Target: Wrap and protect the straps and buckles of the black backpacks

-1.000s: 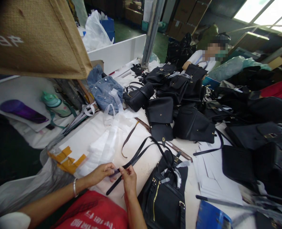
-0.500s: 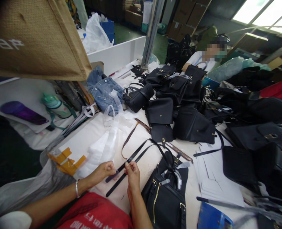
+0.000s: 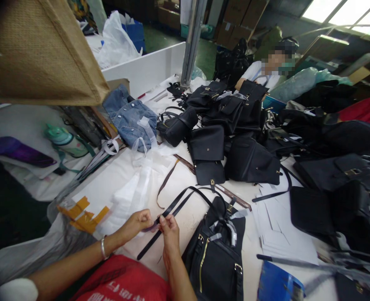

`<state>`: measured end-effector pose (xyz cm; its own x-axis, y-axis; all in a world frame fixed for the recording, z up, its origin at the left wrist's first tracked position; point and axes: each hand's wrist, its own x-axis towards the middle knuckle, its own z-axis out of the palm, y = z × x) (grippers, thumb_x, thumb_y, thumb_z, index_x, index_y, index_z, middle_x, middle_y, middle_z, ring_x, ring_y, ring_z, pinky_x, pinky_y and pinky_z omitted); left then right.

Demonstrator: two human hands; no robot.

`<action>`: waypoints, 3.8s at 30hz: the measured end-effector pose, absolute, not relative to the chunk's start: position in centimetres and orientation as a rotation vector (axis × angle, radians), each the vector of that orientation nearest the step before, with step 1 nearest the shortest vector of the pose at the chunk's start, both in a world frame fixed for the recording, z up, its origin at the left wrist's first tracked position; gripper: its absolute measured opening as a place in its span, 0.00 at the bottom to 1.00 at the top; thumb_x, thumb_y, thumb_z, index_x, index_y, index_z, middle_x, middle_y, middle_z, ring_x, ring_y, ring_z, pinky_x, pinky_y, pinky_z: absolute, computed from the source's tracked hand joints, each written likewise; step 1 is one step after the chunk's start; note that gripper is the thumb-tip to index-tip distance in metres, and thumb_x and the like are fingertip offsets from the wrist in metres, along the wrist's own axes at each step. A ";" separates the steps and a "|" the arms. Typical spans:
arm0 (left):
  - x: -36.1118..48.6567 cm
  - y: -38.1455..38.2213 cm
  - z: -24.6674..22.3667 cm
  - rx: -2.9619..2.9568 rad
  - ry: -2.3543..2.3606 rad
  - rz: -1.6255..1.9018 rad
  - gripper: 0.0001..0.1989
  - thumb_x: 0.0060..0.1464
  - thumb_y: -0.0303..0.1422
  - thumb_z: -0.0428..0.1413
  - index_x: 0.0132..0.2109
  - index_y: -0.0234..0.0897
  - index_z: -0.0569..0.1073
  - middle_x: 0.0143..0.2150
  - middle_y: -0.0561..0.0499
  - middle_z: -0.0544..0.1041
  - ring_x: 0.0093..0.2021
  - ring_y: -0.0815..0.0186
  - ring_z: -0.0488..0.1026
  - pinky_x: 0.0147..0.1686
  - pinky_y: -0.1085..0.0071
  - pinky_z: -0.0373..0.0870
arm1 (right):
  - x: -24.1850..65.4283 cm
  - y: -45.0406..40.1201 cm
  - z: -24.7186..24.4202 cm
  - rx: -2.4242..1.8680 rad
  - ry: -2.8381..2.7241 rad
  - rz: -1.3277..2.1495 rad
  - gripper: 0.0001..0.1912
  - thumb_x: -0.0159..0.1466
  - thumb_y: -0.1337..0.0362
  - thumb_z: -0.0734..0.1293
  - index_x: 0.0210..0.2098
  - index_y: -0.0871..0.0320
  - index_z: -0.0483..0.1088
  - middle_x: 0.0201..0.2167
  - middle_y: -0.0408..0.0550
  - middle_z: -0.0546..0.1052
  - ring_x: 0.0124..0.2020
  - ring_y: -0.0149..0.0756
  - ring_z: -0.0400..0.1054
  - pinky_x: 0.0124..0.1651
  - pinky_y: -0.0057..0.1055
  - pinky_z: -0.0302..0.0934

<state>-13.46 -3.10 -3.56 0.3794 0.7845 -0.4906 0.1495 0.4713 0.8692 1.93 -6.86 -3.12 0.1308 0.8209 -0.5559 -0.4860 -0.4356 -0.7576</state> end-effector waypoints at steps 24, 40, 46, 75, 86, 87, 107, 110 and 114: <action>-6.6 1.0 -4.2 1.094 1.114 0.672 0.07 0.46 0.30 0.58 0.25 0.35 0.67 0.32 0.50 0.74 0.33 0.67 0.70 0.34 0.72 0.64 | 6.0 -5.6 -3.9 -1.467 -0.458 1.495 0.16 0.52 0.50 0.72 0.27 0.55 0.68 0.26 0.39 0.68 0.30 0.31 0.64 0.36 0.27 0.64; -15.9 3.0 -3.5 1.453 1.540 0.584 0.06 0.57 0.36 0.50 0.39 0.39 0.68 0.39 0.49 0.73 0.43 0.61 0.70 0.44 0.67 0.64 | 9.1 0.4 -8.4 -1.573 -0.317 1.141 0.25 0.45 0.54 0.74 0.36 0.54 0.60 0.27 0.38 0.70 0.28 0.33 0.69 0.35 0.33 0.67; -21.5 -3.4 -6.3 1.634 1.763 0.171 0.09 0.51 0.31 0.56 0.40 0.38 0.65 0.42 0.46 0.71 0.44 0.57 0.70 0.42 0.66 0.63 | 6.2 -3.8 -7.6 -1.924 -0.729 0.911 0.19 0.55 0.52 0.68 0.41 0.56 0.65 0.37 0.49 0.75 0.37 0.39 0.69 0.40 0.33 0.61; -18.5 -1.0 -0.1 1.842 1.426 0.669 0.19 0.58 0.35 0.51 0.55 0.36 0.65 0.54 0.40 0.70 0.55 0.56 0.67 0.54 0.56 0.64 | -3.2 -7.1 -4.8 -1.642 -0.971 1.346 0.14 0.59 0.54 0.65 0.24 0.57 0.65 0.19 0.39 0.68 0.21 0.28 0.61 0.26 0.24 0.54; -14.3 4.9 -1.2 1.204 0.754 0.119 0.13 0.48 0.40 0.60 0.35 0.34 0.75 0.25 0.52 0.76 0.21 0.69 0.70 0.24 0.74 0.65 | 0.1 -6.1 -3.2 -1.659 -0.819 1.259 0.21 0.63 0.48 0.61 0.22 0.56 0.62 0.15 0.37 0.65 0.17 0.27 0.56 0.22 0.24 0.52; -14.2 4.8 -1.7 1.154 0.758 0.136 0.13 0.46 0.40 0.61 0.34 0.33 0.74 0.26 0.51 0.77 0.22 0.69 0.71 0.24 0.73 0.66 | 0.1 -6.1 -3.3 -1.663 -0.808 1.263 0.21 0.62 0.48 0.62 0.22 0.56 0.62 0.16 0.37 0.66 0.16 0.27 0.56 0.22 0.23 0.52; -16.0 1.2 -3.8 0.947 1.013 0.521 0.14 0.44 0.35 0.63 0.37 0.34 0.70 0.32 0.52 0.76 0.30 0.68 0.73 0.35 0.68 0.69 | 0.2 -10.3 -8.1 -2.471 -1.628 1.167 0.06 0.60 0.61 0.63 0.35 0.56 0.67 0.32 0.51 0.79 0.37 0.44 0.74 0.36 0.31 0.59; -16.3 1.1 -4.5 0.945 1.016 0.547 0.14 0.44 0.33 0.63 0.38 0.35 0.69 0.32 0.54 0.74 0.29 0.70 0.72 0.33 0.70 0.69 | 0.2 -10.7 -8.0 -2.470 -1.579 1.121 0.06 0.63 0.61 0.60 0.35 0.56 0.66 0.31 0.50 0.78 0.35 0.44 0.74 0.34 0.32 0.59; -16.5 0.8 -5.4 0.963 1.018 0.589 0.14 0.45 0.32 0.62 0.37 0.36 0.66 0.30 0.57 0.71 0.27 0.71 0.71 0.31 0.71 0.69 | -0.1 -10.9 -7.7 -2.536 -1.640 1.005 0.20 0.60 0.57 0.65 0.47 0.63 0.62 0.35 0.59 0.78 0.38 0.51 0.74 0.34 0.35 0.61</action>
<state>-16.51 0.80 -5.37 0.4315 0.7897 -0.4361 0.0161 0.4766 0.8790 -0.14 -10.86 -7.73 0.2699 0.8077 -0.5242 0.8335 -0.4685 -0.2928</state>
